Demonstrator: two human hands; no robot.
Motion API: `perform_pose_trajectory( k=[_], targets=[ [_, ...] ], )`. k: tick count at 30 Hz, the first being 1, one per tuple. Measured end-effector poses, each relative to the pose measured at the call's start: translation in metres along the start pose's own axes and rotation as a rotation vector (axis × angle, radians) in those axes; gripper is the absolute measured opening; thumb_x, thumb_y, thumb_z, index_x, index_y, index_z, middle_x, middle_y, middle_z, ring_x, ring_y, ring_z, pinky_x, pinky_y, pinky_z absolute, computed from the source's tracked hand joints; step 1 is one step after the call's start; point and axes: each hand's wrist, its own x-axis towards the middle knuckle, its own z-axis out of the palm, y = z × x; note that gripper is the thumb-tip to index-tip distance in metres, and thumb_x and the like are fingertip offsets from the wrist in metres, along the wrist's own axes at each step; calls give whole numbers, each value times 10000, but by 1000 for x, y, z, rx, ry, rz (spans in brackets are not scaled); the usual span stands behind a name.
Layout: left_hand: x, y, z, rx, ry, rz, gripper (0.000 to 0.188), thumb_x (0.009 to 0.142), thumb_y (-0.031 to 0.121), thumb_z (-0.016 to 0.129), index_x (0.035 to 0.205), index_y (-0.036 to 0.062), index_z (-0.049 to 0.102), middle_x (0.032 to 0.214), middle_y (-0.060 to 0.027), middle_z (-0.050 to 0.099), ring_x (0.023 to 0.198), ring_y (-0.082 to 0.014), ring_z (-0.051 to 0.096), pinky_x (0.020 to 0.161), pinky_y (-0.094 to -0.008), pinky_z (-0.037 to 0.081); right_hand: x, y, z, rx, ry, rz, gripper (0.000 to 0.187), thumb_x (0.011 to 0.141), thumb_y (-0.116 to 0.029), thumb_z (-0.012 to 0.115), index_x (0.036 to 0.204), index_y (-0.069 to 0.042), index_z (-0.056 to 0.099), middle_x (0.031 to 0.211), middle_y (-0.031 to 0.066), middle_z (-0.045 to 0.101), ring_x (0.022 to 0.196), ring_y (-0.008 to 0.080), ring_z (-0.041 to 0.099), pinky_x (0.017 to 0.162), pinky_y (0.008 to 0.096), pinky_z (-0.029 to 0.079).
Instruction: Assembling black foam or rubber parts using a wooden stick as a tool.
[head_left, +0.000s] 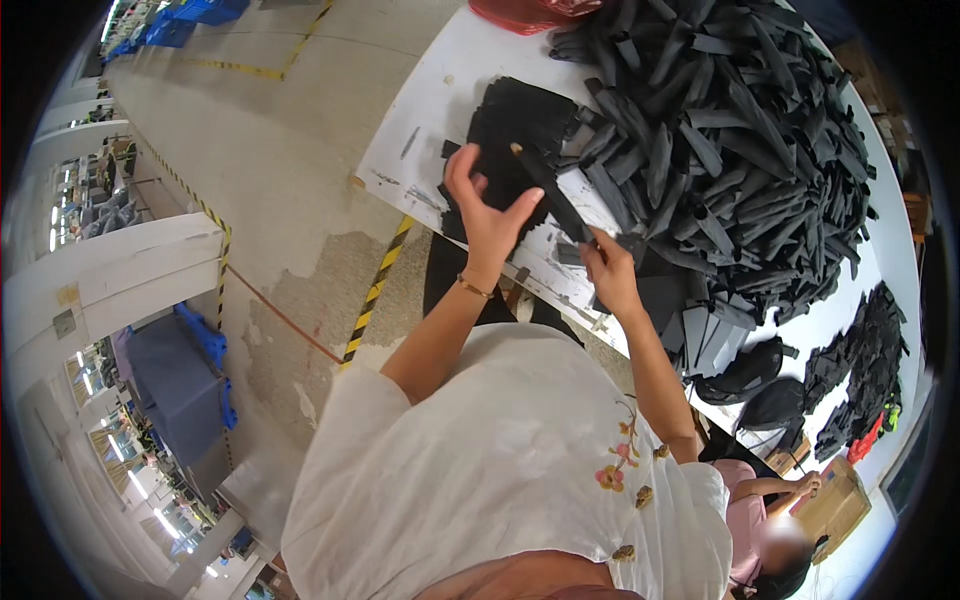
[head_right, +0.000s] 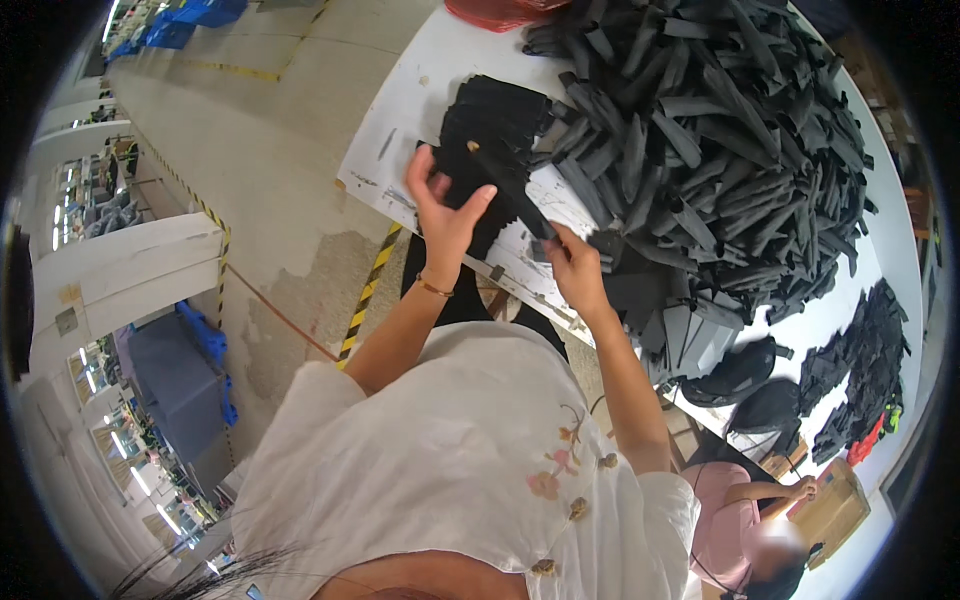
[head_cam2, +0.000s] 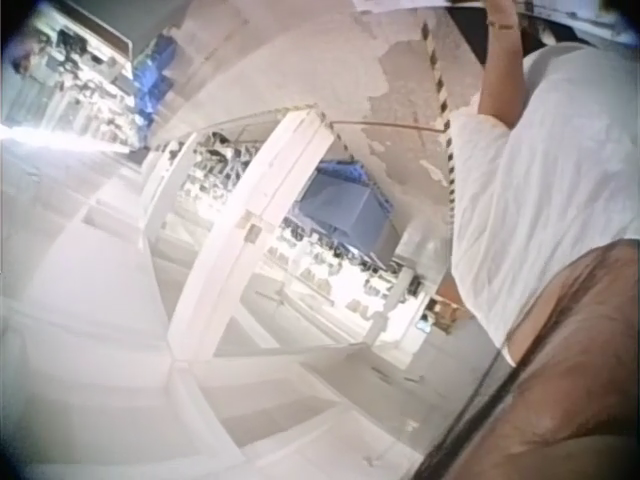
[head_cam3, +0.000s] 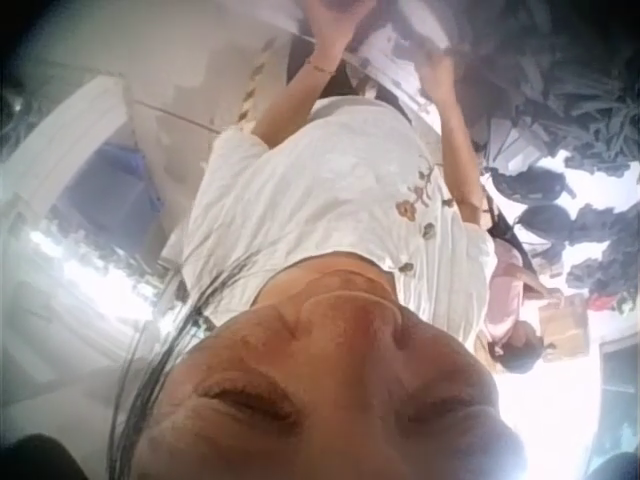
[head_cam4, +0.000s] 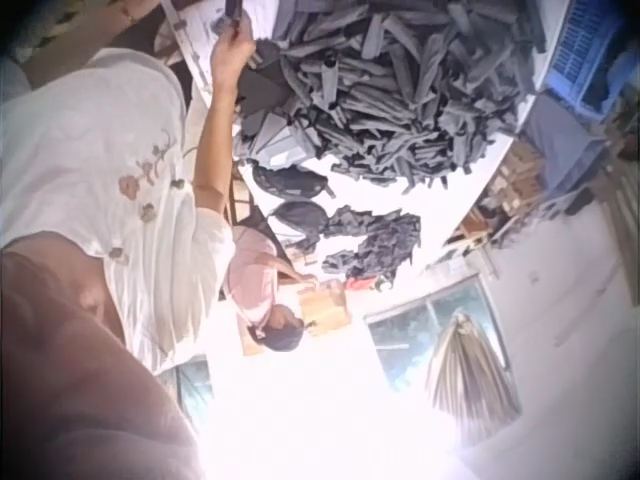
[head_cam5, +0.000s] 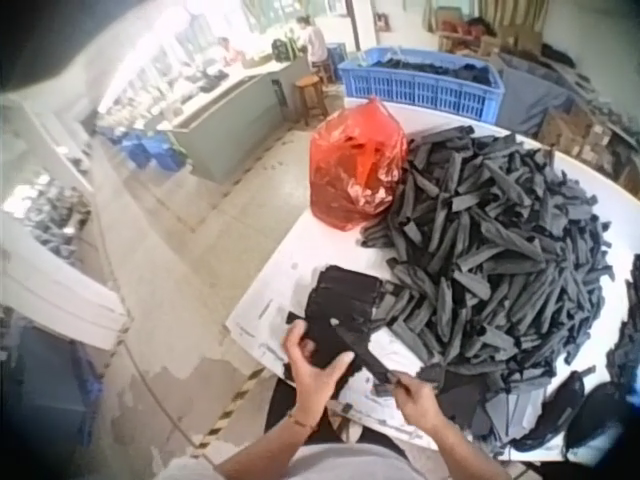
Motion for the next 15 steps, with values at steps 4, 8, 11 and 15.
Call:
perform_pose_trajectory(
  k=[4, 8, 11, 15],
  targets=[
    [-21, -61, 12, -1058, -203, -1008, 246, 931, 283, 600, 1034, 60, 588, 858, -76, 617, 908, -258, 621, 886, -457, 511, -1, -7, 37, -87, -1, -104, 282, 886, -31, 553, 1161, 31, 568, 766, 145, 593, 687, 245, 579, 617, 337, 461],
    [-23, -34, 33, -969, 4, -973, 221, 889, 268, 669, 936, 56, 630, 778, -53, 605, 709, -213, 639, 739, -383, 554, -3, -18, 64, -280, 236, -177, 235, 893, -28, 544, 1113, 54, 542, 920, 288, 627, 811, 454, 618, 688, 474, 484],
    [-10, -28, 36, -904, 105, -995, 221, 854, 222, 714, 901, 36, 606, 727, -72, 601, 571, -207, 618, 579, -357, 559, -10, -15, 68, -298, 291, -179, 169, 912, -56, 548, 1055, 35, 549, 886, 298, 619, 790, 465, 615, 638, 492, 481],
    [5, -33, 28, -747, 166, -943, 226, 834, 217, 733, 858, 58, 574, 675, -72, 592, 509, -197, 600, 501, -351, 538, -32, -8, 62, -274, 141, -88, 99, 929, -89, 550, 1002, -22, 557, 846, 307, 619, 757, 465, 626, 590, 498, 482]
  ],
)
